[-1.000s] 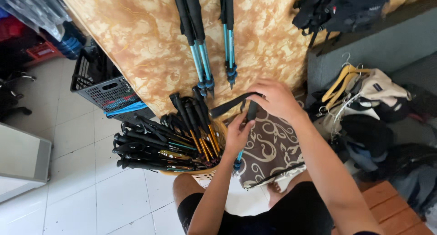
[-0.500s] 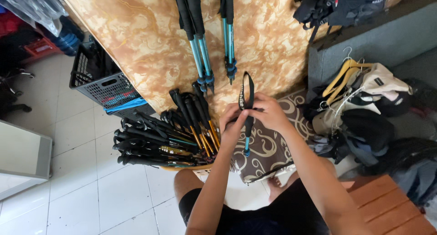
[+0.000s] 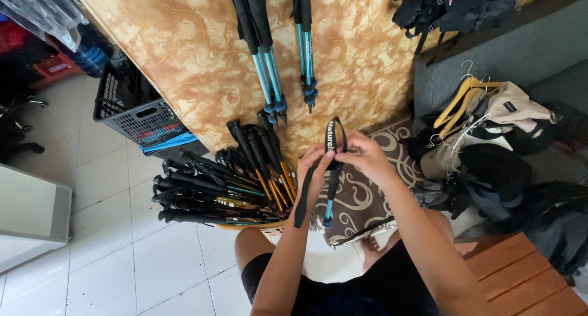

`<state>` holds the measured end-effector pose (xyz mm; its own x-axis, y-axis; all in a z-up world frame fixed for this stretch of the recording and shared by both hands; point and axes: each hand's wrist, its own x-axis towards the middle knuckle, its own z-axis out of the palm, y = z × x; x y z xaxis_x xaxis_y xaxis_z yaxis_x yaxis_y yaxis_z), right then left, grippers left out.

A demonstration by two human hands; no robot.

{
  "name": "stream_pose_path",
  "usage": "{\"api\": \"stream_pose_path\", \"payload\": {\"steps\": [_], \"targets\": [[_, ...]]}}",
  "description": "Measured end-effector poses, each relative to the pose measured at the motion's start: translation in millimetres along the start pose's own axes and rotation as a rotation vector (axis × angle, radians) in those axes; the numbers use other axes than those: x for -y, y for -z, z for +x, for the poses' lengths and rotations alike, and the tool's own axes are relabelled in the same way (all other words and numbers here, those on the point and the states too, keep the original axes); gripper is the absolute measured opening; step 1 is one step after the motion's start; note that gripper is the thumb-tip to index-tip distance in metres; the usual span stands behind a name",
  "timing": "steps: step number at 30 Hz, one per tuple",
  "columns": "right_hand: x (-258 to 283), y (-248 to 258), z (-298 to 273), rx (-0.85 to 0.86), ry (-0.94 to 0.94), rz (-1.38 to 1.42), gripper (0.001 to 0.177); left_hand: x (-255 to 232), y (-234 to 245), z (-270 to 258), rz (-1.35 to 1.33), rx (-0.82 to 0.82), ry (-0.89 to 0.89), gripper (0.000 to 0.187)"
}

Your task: The person assembles collapsible hiking poles by extending the sections, attaching the handles, and securing the straps. They then hang the completed poles on a wall-mounted rack.

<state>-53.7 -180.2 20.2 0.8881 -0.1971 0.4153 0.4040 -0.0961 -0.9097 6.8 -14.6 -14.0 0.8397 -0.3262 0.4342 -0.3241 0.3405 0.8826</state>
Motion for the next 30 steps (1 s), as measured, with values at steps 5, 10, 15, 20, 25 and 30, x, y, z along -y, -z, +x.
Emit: {"api": "stream_pose_path", "payload": {"steps": [5,10,15,20,25,30], "targets": [[19.0,3.9,8.5,-0.075,-0.163,0.306,0.013,-9.1,1.2,-3.9,0.050,0.022,-0.013,0.016],[33.5,1.1,18.7,-0.033,-0.150,0.319,0.016,-11.2,1.1,-1.8,0.033,0.062,-0.004,0.018],[38.4,-1.8,20.8,0.079,-0.146,0.348,0.023,-54.6,-13.6,4.6,-0.168,-0.031,0.135,0.014],[57.7,-0.2,22.1,0.143,-0.118,0.216,0.026,-45.9,-6.7,15.8,-0.226,-0.066,0.113,0.011],[70.3,8.3,31.7,0.218,0.021,0.000,0.046,-58.8,-1.9,20.7,-0.206,-0.060,0.112,0.013],[62.6,10.7,40.3,0.193,0.038,-0.039,0.035,-68.9,10.3,38.3,-0.023,0.117,0.065,0.046]]}}
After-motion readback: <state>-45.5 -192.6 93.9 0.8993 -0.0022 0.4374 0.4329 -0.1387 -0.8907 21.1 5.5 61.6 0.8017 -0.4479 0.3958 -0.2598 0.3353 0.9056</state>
